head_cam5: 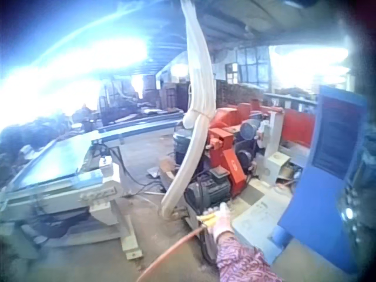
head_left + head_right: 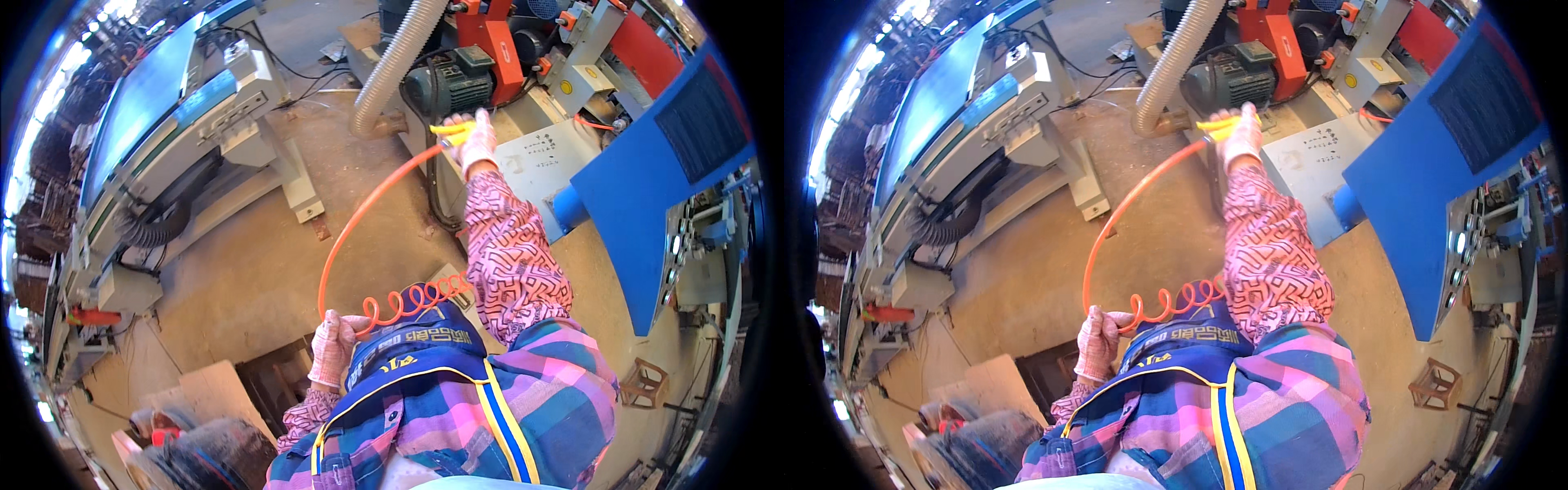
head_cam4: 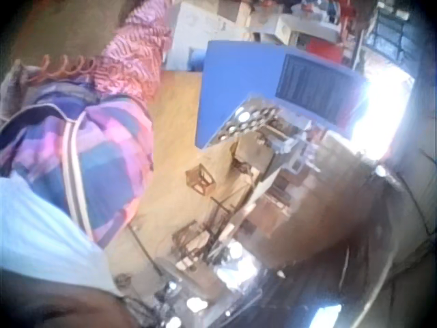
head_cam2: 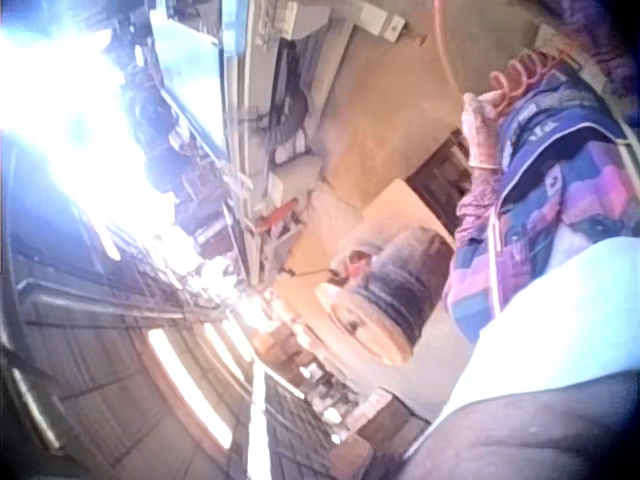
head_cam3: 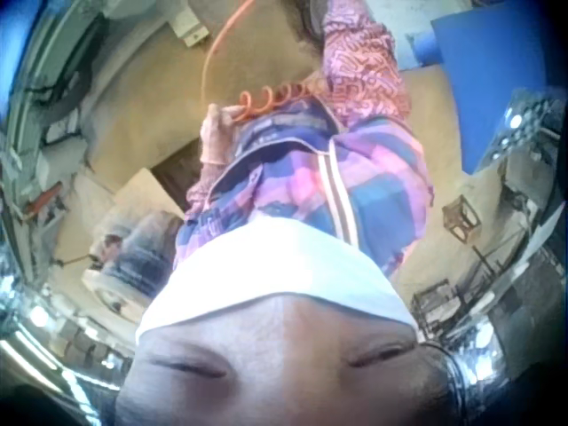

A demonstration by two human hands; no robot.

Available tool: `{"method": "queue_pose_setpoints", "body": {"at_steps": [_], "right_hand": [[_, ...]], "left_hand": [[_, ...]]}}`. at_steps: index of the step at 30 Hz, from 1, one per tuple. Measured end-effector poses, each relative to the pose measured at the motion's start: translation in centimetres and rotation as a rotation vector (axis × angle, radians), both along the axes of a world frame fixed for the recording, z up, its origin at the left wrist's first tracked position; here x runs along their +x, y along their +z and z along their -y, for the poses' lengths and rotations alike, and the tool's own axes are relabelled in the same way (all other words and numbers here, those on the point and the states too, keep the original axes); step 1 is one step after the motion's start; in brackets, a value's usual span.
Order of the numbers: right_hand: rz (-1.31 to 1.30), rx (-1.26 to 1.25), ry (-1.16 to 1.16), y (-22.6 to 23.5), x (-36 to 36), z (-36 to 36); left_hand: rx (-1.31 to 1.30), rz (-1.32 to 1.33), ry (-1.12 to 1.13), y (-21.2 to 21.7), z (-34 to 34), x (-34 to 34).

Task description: The person uses a long metal rod to scrape debris from the interior of a large blue industrial machine. They then walk to a wall-mounted electrical box, open it, and flip a switch. Finally, they use a yellow air blow gun to clean dust and debris from the machine's surface and control panel.

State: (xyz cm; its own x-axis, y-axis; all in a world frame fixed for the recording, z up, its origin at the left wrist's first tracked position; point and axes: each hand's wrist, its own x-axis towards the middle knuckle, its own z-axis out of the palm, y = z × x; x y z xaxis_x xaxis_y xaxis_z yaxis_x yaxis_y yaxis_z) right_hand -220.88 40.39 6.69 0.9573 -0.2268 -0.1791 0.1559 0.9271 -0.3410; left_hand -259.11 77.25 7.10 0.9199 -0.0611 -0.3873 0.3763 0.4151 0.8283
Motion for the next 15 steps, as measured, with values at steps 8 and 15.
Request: {"method": "queue_pose_setpoints", "body": {"at_steps": [8,15], "right_hand": [[-0.506,-0.761,0.171,-0.3,5.4,13.4],[-0.716,-1.135,0.289,3.0,16.0,18.6]], "left_hand": [[0.676,0.191,-0.62,7.3,3.6,17.3],[0.466,-0.045,-0.854,5.2,10.0,30.9]]}}
